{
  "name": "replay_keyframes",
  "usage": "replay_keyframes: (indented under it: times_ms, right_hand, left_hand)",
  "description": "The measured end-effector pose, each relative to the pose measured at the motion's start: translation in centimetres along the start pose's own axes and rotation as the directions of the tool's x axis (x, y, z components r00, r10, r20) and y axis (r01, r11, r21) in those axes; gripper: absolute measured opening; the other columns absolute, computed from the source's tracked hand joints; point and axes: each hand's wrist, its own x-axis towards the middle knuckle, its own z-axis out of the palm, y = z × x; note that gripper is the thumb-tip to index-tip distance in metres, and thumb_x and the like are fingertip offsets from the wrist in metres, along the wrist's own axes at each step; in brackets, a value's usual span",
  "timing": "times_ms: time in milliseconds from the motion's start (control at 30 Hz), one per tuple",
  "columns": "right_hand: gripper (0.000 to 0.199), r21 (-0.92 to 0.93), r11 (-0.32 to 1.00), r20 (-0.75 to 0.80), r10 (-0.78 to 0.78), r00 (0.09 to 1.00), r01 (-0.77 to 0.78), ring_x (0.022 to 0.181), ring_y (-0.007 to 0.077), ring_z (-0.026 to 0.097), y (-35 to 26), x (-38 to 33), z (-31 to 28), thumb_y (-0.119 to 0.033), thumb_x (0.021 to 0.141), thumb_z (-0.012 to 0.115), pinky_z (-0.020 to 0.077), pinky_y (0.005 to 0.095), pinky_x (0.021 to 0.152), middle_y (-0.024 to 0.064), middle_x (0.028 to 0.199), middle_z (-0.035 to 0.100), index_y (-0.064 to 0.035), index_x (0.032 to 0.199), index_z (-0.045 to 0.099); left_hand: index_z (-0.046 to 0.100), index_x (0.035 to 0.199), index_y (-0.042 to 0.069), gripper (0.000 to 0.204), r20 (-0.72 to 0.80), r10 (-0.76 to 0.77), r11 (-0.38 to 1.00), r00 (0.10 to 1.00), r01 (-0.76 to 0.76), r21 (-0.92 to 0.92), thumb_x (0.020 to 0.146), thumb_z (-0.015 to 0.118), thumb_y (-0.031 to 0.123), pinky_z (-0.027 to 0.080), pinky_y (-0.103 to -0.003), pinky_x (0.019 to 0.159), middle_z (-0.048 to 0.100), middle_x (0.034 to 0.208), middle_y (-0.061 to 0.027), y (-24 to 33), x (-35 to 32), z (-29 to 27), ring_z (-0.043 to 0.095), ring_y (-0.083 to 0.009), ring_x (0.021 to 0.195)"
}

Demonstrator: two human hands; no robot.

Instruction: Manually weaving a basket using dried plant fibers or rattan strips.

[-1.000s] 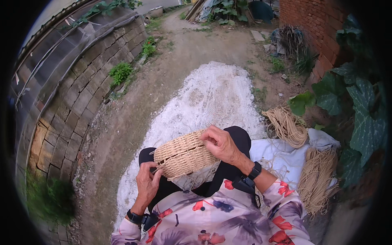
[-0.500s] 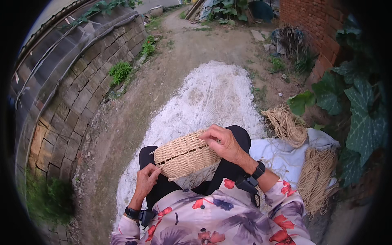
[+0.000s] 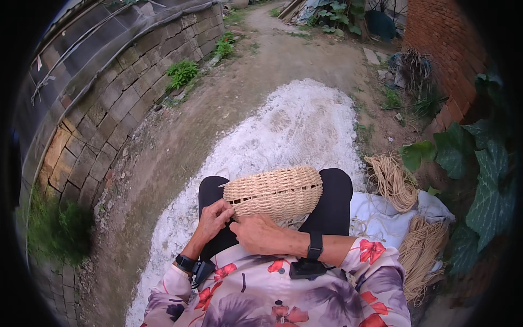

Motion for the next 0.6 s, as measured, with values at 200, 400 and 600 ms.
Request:
replay_keyframes:
  times_ms: [200, 400, 600]
  right_hand:
    - [0.016, 0.715, 0.657, -0.114, 0.447, 0.887, -0.239, 0.058, 0.0053, 0.047, 2.8, -2.5, -1.2, -0.018, 0.089, 0.063, 0.0393, 0.0271, 0.054, -0.0038, 0.063, 0.054, -0.0033, 0.083, 0.062]
    - [0.011, 0.89, 0.451, -0.234, 0.573, 0.785, -0.064, 0.064, 0.0002, 0.044, 3.2, -8.2, -2.6, -0.013, 0.09, 0.064, 0.035, 0.021, 0.055, -0.0074, 0.074, 0.056, -0.0018, 0.087, 0.063]
    - [0.01, 0.419, 0.9, -0.532, 0.353, 0.77, -0.123, 0.072, 0.019, 0.062, 4.2, -7.1, -4.6, -0.001, 0.081, 0.065, 0.0482, 0.0294, 0.068, 0.0077, 0.079, 0.063, -0.0018, 0.091, 0.065]
  left_hand:
    - [0.062, 0.086, 0.002, 0.016, -0.005, 0.089, 0.995, 0.996, -0.089, -0.035, 0.093, 0.064, 0.017, 0.045, -0.029, 0.053, 0.06, 0.065, -0.0043, 2.9, 1.4, 0.9, 0.055, -0.0105, 0.057]
    - [0.065, 0.085, 0.002, 0.02, 0.135, 0.332, 0.923, 0.934, -0.351, 0.157, 0.091, 0.066, 0.02, 0.045, -0.033, 0.054, 0.059, 0.062, -0.0077, 8.2, 2.5, 2.5, 0.057, -0.0172, 0.055]
    - [0.067, 0.087, 0.001, 0.021, 0.072, 0.305, 0.933, 0.95, -0.313, 0.179, 0.09, 0.067, 0.022, 0.045, -0.032, 0.054, 0.059, 0.062, -0.0068, 9.1, 3.1, 1.3, 0.055, -0.0138, 0.056]
